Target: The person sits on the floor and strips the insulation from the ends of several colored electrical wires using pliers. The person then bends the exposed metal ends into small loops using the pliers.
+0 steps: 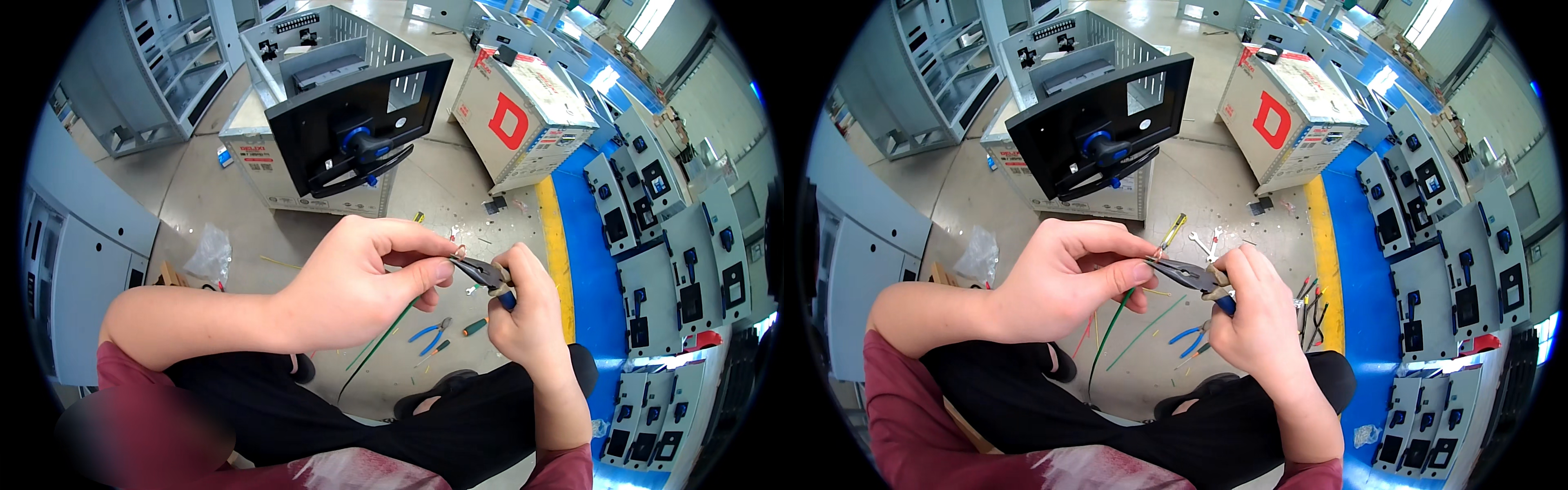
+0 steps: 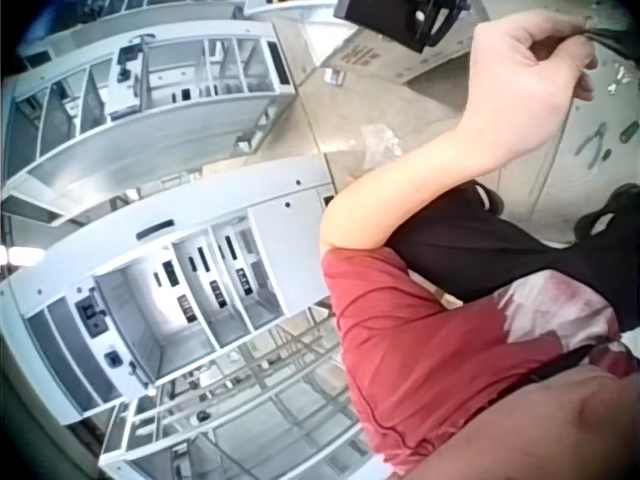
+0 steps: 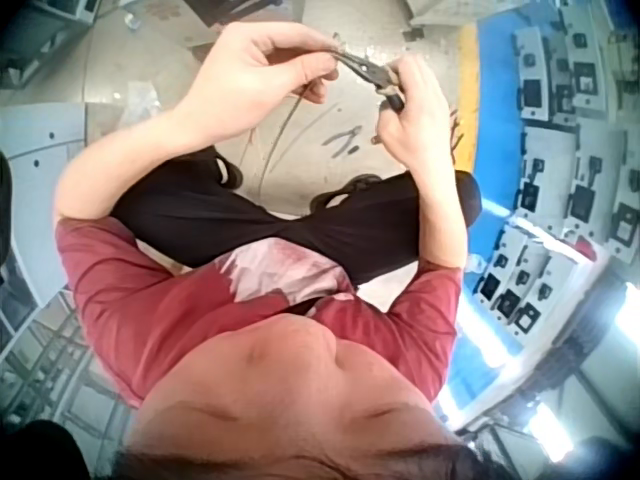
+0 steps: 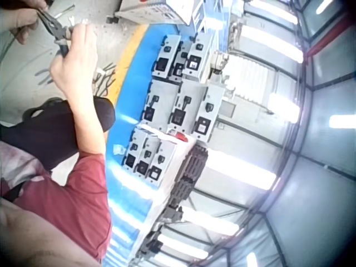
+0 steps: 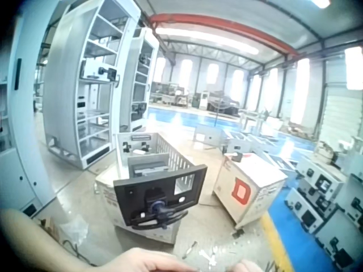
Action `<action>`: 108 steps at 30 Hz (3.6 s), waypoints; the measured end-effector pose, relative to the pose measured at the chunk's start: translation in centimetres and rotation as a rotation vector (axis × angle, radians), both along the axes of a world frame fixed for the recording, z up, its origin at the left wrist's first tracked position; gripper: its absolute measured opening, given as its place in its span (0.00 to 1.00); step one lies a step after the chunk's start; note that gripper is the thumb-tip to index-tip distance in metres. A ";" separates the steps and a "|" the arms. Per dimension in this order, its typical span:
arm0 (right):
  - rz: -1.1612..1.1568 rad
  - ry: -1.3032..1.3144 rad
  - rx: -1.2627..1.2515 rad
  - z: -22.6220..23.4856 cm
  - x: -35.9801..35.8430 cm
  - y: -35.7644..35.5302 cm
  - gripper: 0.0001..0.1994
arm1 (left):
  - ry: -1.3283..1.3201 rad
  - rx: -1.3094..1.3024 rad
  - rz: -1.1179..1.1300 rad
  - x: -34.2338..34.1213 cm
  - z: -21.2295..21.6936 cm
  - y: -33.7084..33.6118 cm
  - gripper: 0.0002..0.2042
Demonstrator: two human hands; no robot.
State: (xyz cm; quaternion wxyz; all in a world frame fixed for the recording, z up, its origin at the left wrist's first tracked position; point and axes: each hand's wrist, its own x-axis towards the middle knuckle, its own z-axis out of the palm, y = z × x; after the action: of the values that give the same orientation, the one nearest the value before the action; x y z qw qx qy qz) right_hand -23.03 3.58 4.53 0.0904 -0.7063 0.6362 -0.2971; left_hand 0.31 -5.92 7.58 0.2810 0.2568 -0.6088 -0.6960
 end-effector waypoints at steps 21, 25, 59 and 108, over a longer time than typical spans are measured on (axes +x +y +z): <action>-0.228 0.294 -0.373 -1.0 -0.7 -0.3 0.16 | 0.025 0.092 -0.057 -1.6 0.7 -0.3 0.10; -0.262 0.387 -0.468 -1.2 -1.6 -0.7 0.18 | 0.041 0.101 -0.079 -1.8 0.7 -0.5 0.10; -1.476 -0.219 0.855 -48.2 7.9 3.3 0.50 | 0.062 0.300 0.078 2.5 -0.5 -1.2 0.07; 0.079 -1.450 0.260 -9.5 14.7 -1.1 0.19 | 0.221 -0.144 0.269 6.6 -2.4 -1.1 0.06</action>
State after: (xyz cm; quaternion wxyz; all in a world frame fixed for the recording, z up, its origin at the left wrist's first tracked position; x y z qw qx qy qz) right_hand -8.30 2.52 -4.94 0.5821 -0.3384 0.4207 -0.6080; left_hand 6.87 -7.05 5.19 0.4543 0.2369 -0.5826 -0.6309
